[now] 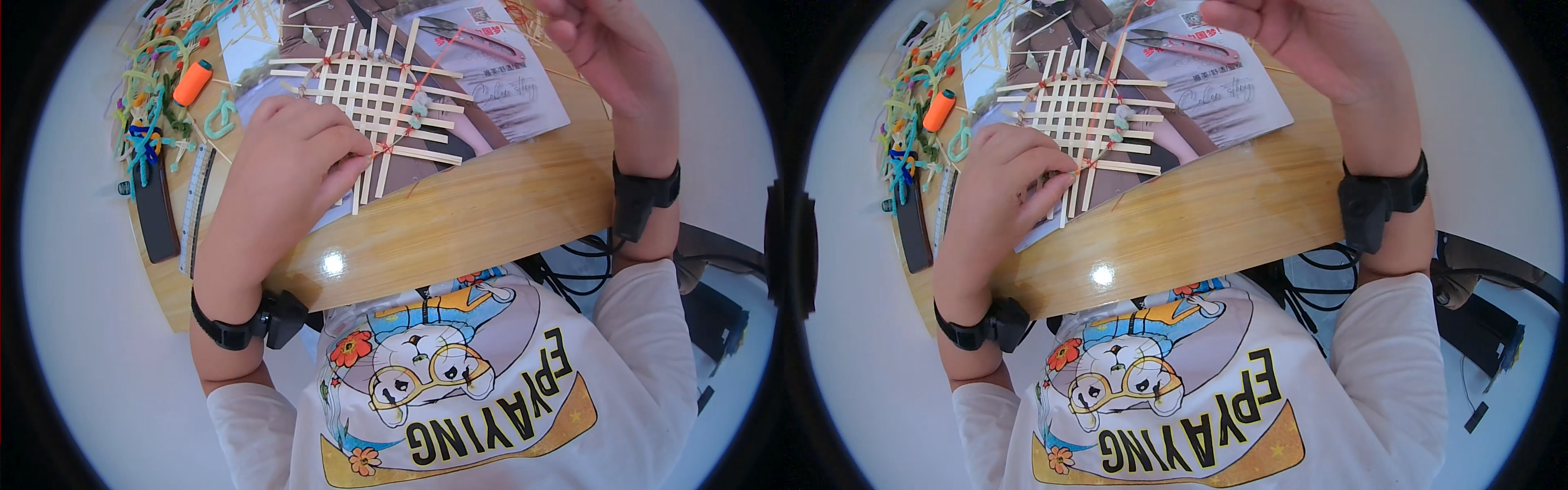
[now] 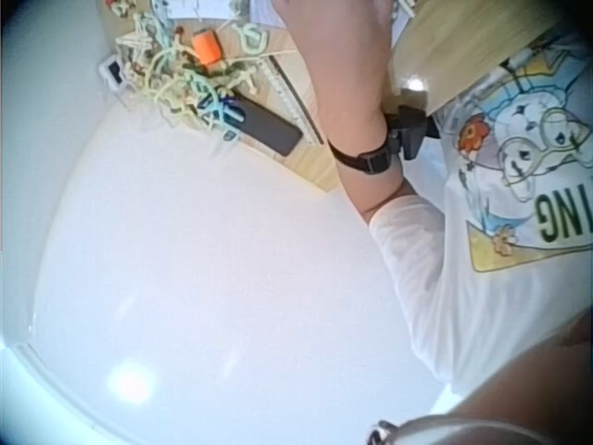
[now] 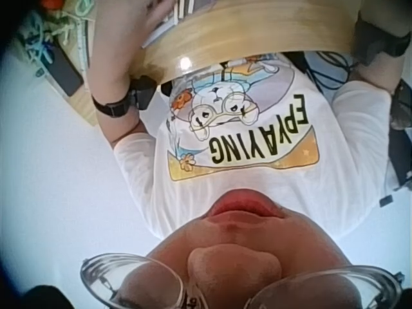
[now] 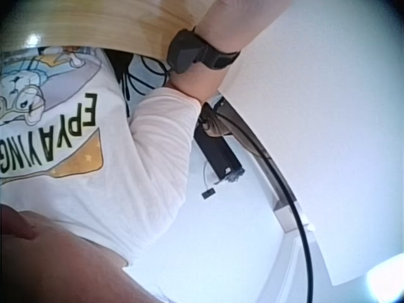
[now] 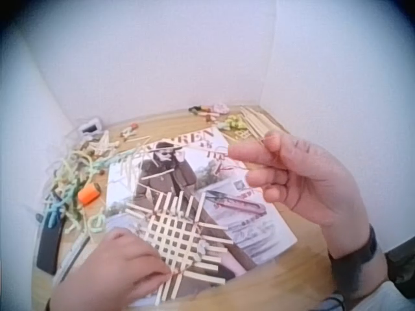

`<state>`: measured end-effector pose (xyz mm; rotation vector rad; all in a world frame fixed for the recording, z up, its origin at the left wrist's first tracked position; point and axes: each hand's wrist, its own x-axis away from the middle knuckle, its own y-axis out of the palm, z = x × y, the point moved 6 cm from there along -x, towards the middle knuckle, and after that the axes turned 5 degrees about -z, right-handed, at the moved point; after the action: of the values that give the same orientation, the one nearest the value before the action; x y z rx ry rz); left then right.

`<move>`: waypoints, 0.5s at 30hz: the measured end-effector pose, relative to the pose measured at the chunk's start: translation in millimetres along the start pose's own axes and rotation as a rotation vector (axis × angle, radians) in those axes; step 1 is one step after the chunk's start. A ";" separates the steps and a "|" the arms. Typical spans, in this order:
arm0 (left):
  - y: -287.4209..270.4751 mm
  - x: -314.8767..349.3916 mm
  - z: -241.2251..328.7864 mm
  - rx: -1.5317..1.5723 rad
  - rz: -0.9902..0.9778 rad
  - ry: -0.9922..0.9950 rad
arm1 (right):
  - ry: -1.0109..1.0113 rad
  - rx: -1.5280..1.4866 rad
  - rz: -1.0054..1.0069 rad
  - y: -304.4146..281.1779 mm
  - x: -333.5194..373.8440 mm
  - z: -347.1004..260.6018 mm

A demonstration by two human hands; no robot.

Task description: Weaving thin strips of bamboo or wood together to construct a basket or similar craft object.

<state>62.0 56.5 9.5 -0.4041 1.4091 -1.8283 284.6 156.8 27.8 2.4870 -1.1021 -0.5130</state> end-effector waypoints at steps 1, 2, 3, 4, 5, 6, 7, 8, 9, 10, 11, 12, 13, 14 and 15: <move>-0.3 0.2 0.3 0.000 0.001 0.001 | -0.001 0.001 0.001 4.6 -2.2 2.8; 0.6 0.7 -0.4 0.014 -0.029 -0.015 | 0.050 0.038 0.003 9.0 -2.8 7.9; 0.8 0.9 -1.2 0.028 -0.061 -0.031 | 0.099 0.074 0.005 13.1 -3.6 13.2; 0.8 1.0 0.4 0.026 -0.060 -0.029 | 0.097 0.076 0.005 17.3 -4.5 15.1; -6.1 2.2 -3.8 0.063 0.058 -0.128 | 0.143 0.104 -0.002 21.8 -5.0 20.2; -13.5 4.2 -9.1 0.099 0.174 -0.227 | 0.188 0.131 -0.009 26.1 -7.5 25.9; -14.4 3.5 -8.2 0.096 0.173 -0.227 | 0.185 0.129 -0.011 30.4 -10.8 29.0; -21.2 5.7 -11.8 0.253 0.285 -0.260 | 0.203 0.049 -0.086 39.9 -15.0 34.8; -26.3 8.8 -16.9 0.416 0.400 -0.306 | 0.220 -0.032 -0.162 49.4 -20.0 40.3; -26.9 8.5 -14.1 0.402 0.398 -0.293 | 0.220 -0.074 -0.193 56.7 -23.2 43.0; -25.2 9.6 -16.7 0.548 0.414 -0.325 | 0.221 -0.115 -0.223 63.1 -28.5 46.7; -22.6 10.7 -18.7 0.693 0.440 -0.354 | 0.216 -0.088 -0.231 68.5 -29.9 47.1; -21.9 11.0 -18.3 0.689 0.437 -0.359 | 0.220 -0.102 -0.250 73.8 -34.0 50.2; -21.9 10.7 -18.2 0.708 0.461 -0.345 | 0.224 -0.115 -0.269 79.4 -36.2 51.0; -21.4 11.0 -18.1 0.723 0.469 -0.343 | 0.229 -0.128 -0.288 84.5 -41.4 55.3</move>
<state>34.8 62.4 20.9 -0.0006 0.4906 -1.6355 180.2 125.2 26.9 2.5262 -0.6103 -0.3517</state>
